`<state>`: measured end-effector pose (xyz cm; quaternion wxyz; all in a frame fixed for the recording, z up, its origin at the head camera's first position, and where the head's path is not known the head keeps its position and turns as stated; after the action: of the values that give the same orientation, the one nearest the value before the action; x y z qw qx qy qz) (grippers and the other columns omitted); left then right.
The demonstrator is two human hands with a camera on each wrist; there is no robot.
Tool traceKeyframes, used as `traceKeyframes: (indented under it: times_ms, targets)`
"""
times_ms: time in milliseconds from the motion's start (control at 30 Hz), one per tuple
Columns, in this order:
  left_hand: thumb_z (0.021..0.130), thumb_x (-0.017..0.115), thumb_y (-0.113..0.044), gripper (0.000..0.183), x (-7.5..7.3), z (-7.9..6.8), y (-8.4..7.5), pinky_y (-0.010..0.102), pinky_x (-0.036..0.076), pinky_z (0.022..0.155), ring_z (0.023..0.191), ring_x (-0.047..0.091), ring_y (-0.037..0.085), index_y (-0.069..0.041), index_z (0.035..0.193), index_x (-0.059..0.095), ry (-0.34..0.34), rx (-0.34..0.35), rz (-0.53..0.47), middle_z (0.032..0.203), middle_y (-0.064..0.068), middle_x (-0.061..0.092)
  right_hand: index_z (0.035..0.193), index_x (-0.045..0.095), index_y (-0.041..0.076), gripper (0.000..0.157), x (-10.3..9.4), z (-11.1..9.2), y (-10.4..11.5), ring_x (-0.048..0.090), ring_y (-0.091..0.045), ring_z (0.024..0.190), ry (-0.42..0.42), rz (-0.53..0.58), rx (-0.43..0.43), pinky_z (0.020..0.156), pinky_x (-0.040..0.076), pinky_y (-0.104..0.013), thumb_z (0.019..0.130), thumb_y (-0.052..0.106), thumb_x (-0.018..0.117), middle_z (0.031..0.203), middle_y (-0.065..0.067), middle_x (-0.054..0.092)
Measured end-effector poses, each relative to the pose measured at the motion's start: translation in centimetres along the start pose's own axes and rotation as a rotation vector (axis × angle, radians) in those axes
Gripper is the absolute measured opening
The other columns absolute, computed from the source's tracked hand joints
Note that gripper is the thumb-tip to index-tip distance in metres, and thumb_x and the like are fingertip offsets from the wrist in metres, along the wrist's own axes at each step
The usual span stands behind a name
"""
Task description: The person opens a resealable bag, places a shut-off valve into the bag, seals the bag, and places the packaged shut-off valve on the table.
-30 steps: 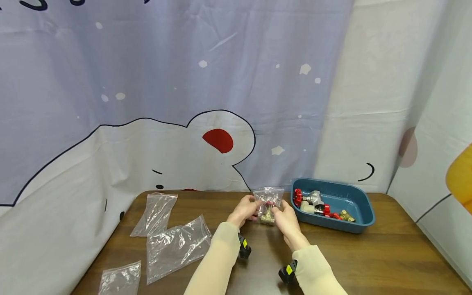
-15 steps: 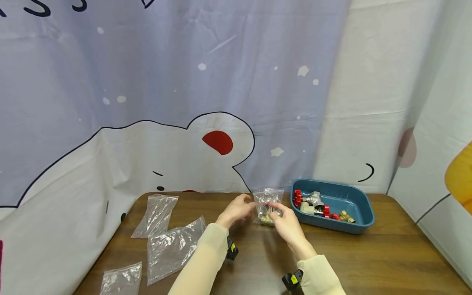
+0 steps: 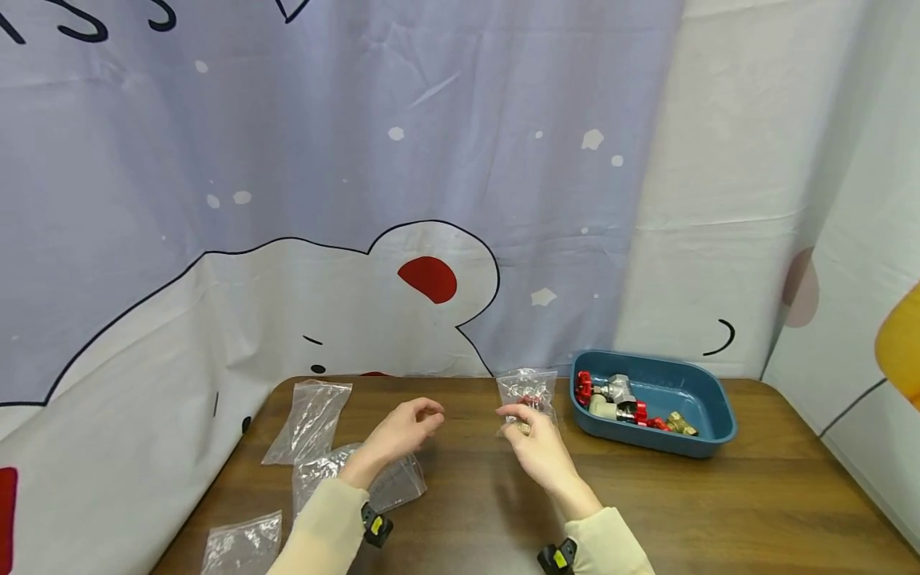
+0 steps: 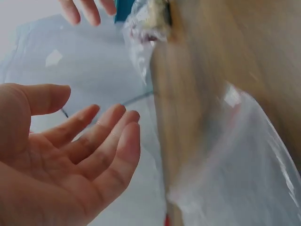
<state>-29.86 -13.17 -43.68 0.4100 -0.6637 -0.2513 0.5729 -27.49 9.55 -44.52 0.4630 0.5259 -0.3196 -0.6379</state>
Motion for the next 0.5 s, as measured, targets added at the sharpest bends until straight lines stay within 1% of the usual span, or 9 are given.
traceKeyframes:
  times_ms: [67,133,167,267,333,433,500]
  targets:
    - [0.100,0.056,-0.016,0.022,-1.2,-1.1,0.8,0.031,0.050,0.061,0.087,0.063,0.028,-0.002,0.116,0.063,-0.014,-0.015,0.001,0.094,0.005,0.065,0.110,0.069,0.005,0.024,0.5,-0.1,0.2,0.064,-0.025,0.095,0.026,0.019,-0.032,0.079,0.048,-0.036,0.088,0.000,0.059,0.105,-0.012,0.068]
    - [0.100,0.056,-0.015,0.022,-2.3,-2.2,1.6,0.033,0.051,0.061,0.090,0.063,0.029,-0.003,0.116,0.063,-0.038,-0.036,0.007,0.097,0.007,0.066,0.108,0.069,0.005,0.023,0.9,-0.3,0.5,0.062,-0.023,0.097,0.044,0.020,-0.057,0.081,0.048,-0.036,0.088,0.001,0.060,0.108,-0.009,0.067]
    - [0.100,0.056,-0.015,0.022,-2.9,-2.7,2.0,0.033,0.051,0.061,0.089,0.063,0.029,-0.003,0.116,0.063,-0.056,-0.049,0.013,0.096,0.008,0.066,0.108,0.069,0.005,0.023,1.2,-0.3,0.6,0.061,-0.023,0.098,0.054,0.016,-0.071,0.082,0.048,-0.036,0.087,0.001,0.060,0.107,-0.008,0.067]
    - [0.099,0.058,-0.013,0.022,-4.3,-4.0,3.0,0.036,0.051,0.067,0.091,0.062,0.025,-0.002,0.116,0.064,-0.110,-0.065,0.057,0.100,0.010,0.066,0.107,0.069,0.006,0.021,1.9,-0.5,0.8,0.060,-0.021,0.097,0.089,0.014,-0.084,0.083,0.047,-0.037,0.088,0.002,0.060,0.105,-0.006,0.068]
    - [0.098,0.059,-0.012,0.021,-4.9,-4.7,3.6,0.038,0.051,0.073,0.093,0.061,0.024,-0.002,0.115,0.064,-0.139,-0.067,0.081,0.103,0.010,0.067,0.107,0.069,0.005,0.021,2.4,-0.7,1.0,0.060,-0.021,0.099,0.112,0.010,-0.098,0.084,0.046,-0.037,0.088,0.004,0.061,0.106,-0.007,0.068]
    - [0.096,0.060,-0.010,0.019,-5.6,-5.2,4.4,0.041,0.050,0.082,0.098,0.061,0.022,-0.002,0.113,0.065,-0.174,-0.054,0.121,0.106,0.008,0.067,0.108,0.069,0.006,0.020,3.2,-0.9,1.1,0.060,-0.021,0.099,0.145,0.007,-0.109,0.084,0.046,-0.037,0.089,0.005,0.061,0.107,-0.007,0.068]
    - [0.096,0.061,-0.009,0.018,-5.9,-5.4,4.8,0.042,0.049,0.084,0.099,0.061,0.023,-0.002,0.112,0.064,-0.184,-0.047,0.135,0.107,0.009,0.067,0.107,0.069,0.006,0.020,3.7,-1.1,1.3,0.060,-0.021,0.098,0.166,0.006,-0.118,0.083,0.046,-0.037,0.089,0.005,0.061,0.106,-0.005,0.068]
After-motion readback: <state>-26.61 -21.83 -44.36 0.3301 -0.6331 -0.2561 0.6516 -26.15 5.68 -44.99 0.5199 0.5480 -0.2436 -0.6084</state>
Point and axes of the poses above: each hand's wrist, its own z-axis towards the middle knuckle, its own x-axis out of the palm, y = z × x, the point moved 2 cm from there along z, towards the middle knuckle
